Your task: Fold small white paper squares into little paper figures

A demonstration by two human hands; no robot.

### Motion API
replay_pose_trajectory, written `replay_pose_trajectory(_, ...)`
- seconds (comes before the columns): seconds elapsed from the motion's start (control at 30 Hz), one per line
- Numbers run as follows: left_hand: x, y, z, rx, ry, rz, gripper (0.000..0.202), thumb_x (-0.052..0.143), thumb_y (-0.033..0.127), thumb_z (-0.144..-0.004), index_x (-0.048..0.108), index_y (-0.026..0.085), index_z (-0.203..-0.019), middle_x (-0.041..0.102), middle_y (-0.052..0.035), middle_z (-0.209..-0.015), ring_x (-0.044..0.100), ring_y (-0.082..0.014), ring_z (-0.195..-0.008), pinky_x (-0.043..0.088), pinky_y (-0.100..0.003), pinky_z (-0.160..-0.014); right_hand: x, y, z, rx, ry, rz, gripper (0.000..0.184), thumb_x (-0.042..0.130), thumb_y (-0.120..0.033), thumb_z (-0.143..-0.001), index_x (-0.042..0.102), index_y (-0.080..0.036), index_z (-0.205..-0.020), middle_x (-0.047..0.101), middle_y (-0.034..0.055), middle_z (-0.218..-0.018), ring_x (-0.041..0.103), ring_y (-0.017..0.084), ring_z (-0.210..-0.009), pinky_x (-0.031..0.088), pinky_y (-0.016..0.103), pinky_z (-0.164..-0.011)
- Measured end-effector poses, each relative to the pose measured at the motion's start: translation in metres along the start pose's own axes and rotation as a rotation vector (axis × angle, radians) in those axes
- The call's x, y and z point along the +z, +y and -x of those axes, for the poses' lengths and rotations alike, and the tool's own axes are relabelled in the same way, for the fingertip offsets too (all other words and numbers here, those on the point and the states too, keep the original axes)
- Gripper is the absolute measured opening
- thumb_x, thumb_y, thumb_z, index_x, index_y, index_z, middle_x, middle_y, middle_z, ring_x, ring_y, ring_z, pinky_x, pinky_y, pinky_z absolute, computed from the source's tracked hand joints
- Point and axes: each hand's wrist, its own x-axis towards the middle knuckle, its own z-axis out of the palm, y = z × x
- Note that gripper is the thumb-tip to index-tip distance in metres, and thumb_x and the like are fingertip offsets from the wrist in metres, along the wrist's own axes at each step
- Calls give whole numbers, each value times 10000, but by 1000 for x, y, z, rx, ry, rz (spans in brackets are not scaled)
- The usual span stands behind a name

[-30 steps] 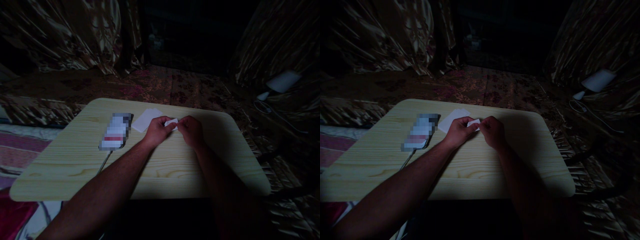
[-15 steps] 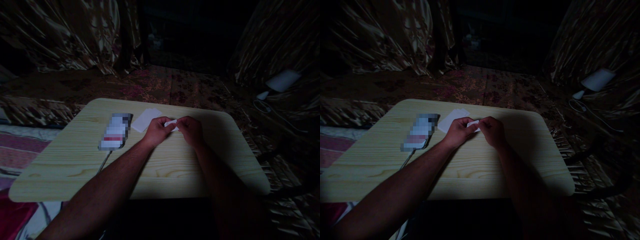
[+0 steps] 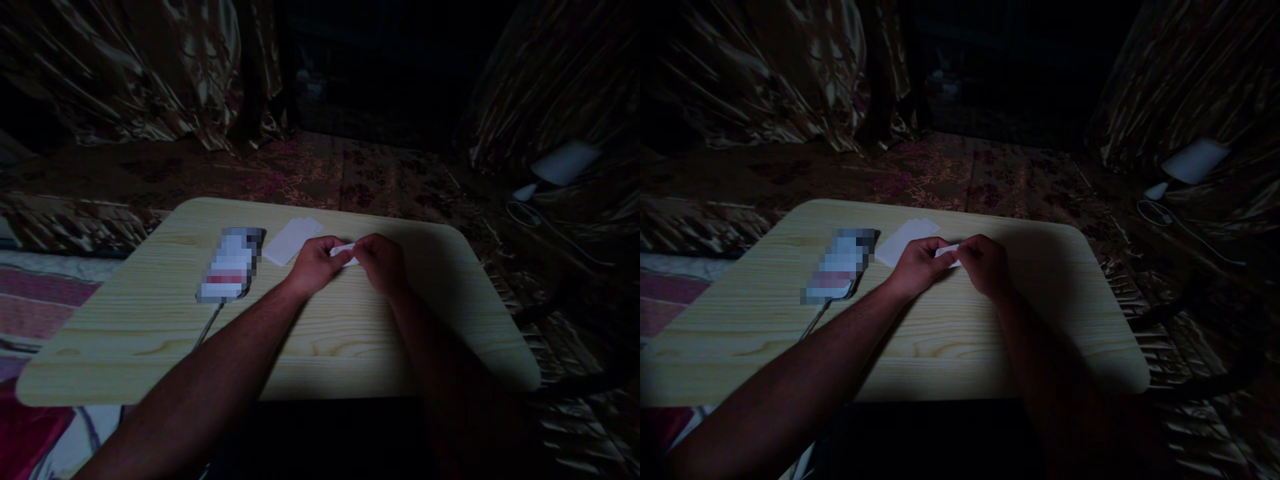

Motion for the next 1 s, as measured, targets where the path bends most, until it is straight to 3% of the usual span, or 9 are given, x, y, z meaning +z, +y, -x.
replay_pose_trajectory(0.53, 0, -2, 1, -3, -29, 14, 308, 773, 427, -669, 669, 148, -749, 511, 43, -523, 347, -61, -451, 265, -210, -438, 0, -4, 3, -74, 23, 73, 126, 605, -309, -778, 651, -197, -741, 649, -16, -649, 584, 137, -612, 444, 245, -582)
replay_pose_trajectory(0.77, 4, -2, 1, -25, -7, 19, 315, 787, 413, -646, 662, 137, -732, 569, 26, -593, 398, -64, -489, 306, -204, -455, -1, -2, 3, -126, 42, 66, 112, 574, -262, -789, 626, -189, -722, 601, -26, -629, 557, 124, -602, 431, 236, -584)
replay_pose_trajectory(1.0, 2, -6, 0, -34, 18, 57, 289, 747, 395, -700, 598, 148, -686, 528, 41, -538, 381, -56, -446, 295, -205, -440, -2, 4, -1, -51, 82, -20, 130, 601, -304, -789, 637, -188, -741, 628, -15, -657, 577, 136, -624, 438, 246, -586)
